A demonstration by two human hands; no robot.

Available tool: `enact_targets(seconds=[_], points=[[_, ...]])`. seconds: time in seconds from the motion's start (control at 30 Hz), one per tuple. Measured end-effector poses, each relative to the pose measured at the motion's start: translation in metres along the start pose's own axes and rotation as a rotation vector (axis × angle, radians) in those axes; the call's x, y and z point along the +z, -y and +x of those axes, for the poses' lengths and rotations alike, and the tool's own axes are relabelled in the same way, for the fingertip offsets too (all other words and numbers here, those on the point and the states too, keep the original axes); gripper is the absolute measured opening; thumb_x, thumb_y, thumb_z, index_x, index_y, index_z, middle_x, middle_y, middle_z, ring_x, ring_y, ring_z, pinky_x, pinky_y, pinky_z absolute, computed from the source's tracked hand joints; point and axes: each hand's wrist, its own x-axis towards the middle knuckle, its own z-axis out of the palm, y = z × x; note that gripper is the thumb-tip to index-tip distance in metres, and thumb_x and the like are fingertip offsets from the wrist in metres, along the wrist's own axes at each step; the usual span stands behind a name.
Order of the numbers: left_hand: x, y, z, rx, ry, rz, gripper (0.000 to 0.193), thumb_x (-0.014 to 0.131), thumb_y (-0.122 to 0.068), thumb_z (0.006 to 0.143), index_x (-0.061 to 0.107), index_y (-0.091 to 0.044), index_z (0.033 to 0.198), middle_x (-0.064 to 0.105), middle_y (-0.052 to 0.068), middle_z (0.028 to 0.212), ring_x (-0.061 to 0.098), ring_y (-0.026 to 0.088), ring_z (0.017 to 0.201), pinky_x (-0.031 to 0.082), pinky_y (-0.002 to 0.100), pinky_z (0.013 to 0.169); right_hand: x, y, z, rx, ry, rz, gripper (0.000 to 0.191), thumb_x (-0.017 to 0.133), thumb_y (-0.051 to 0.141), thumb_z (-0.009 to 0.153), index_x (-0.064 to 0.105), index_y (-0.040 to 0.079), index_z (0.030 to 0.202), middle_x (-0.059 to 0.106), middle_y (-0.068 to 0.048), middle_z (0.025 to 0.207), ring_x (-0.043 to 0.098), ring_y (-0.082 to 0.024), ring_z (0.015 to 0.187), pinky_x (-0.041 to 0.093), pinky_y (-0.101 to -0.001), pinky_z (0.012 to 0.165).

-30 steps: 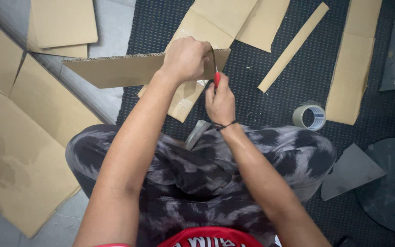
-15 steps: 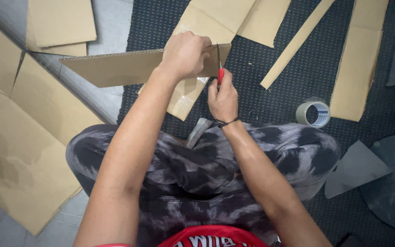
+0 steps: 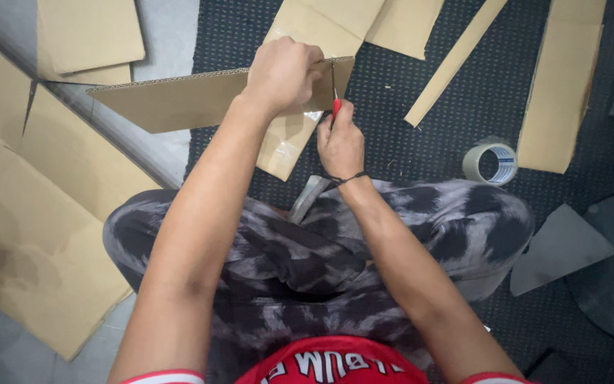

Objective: The person cuts and folds cardboard pieces using a utility knife, then secures the edges with clear packing tape to form a small rectangular box. The person repeats the process to assemble a second box.

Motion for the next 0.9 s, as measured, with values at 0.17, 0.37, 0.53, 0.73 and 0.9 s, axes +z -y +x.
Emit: enact_targets(seconds=[0.17, 0.37, 0.53, 0.73, 0.9], points=[[0.001, 0.002, 0.001, 0.010, -0.006, -0.008, 0.013, 0.076, -0.016, 0.081, 0.079, -0.011, 0.092, 0.072, 0.020, 0.080, 0.069, 0.041, 0.081, 0.054, 0.053, 0.075, 0.005, -0.006, -0.002, -0.011, -0.015, 0.018, 0.030, 0.056, 0.011, 0.101, 0.044, 0.003, 0.128, 0.067, -0.031, 0.083, 0.066, -0.052, 0.078, 0.049, -0.0609, 0.063], [0.005, 0.011, 0.010, -0.012, 0.014, 0.021, 0.021, 0.077, -0.017, 0.078, 0.080, -0.014, 0.099, 0.072, 0.019, 0.082, 0.069, 0.040, 0.082, 0.056, 0.051, 0.077, 0.019, -0.024, -0.015, 0.079, 0.065, -0.040, 0.033, 0.058, 0.014, 0.100, 0.044, 0.002, 0.128, 0.065, -0.032, 0.075, 0.065, -0.053, 0.071, 0.049, -0.0624, 0.060], [0.007, 0.017, 0.011, -0.023, 0.035, -0.019, 0.021, 0.078, -0.020, 0.083, 0.078, -0.013, 0.103, 0.072, 0.018, 0.086, 0.069, 0.040, 0.084, 0.056, 0.051, 0.078, 0.028, -0.039, -0.026, 0.063, 0.065, -0.080, 0.029, 0.056, 0.013, 0.102, 0.045, 0.001, 0.126, 0.066, -0.031, 0.077, 0.065, -0.052, 0.072, 0.050, -0.0619, 0.061], [0.005, 0.014, 0.011, 0.003, -0.004, -0.013, 0.018, 0.081, -0.020, 0.081, 0.079, -0.011, 0.097, 0.072, 0.019, 0.085, 0.068, 0.041, 0.086, 0.054, 0.051, 0.078, 0.028, -0.047, -0.037, 0.134, 0.140, -0.091, 0.032, 0.057, 0.013, 0.097, 0.045, -0.001, 0.123, 0.065, -0.033, 0.072, 0.066, -0.053, 0.070, 0.050, -0.0628, 0.061], [0.006, 0.014, 0.009, 0.005, -0.006, -0.067, 0.020, 0.081, -0.020, 0.081, 0.078, -0.010, 0.098, 0.073, 0.017, 0.086, 0.069, 0.039, 0.087, 0.054, 0.050, 0.078, 0.028, -0.051, -0.044, 0.105, 0.149, -0.167, 0.031, 0.055, 0.014, 0.098, 0.044, -0.003, 0.122, 0.066, -0.033, 0.074, 0.065, -0.053, 0.070, 0.050, -0.0627, 0.061]])
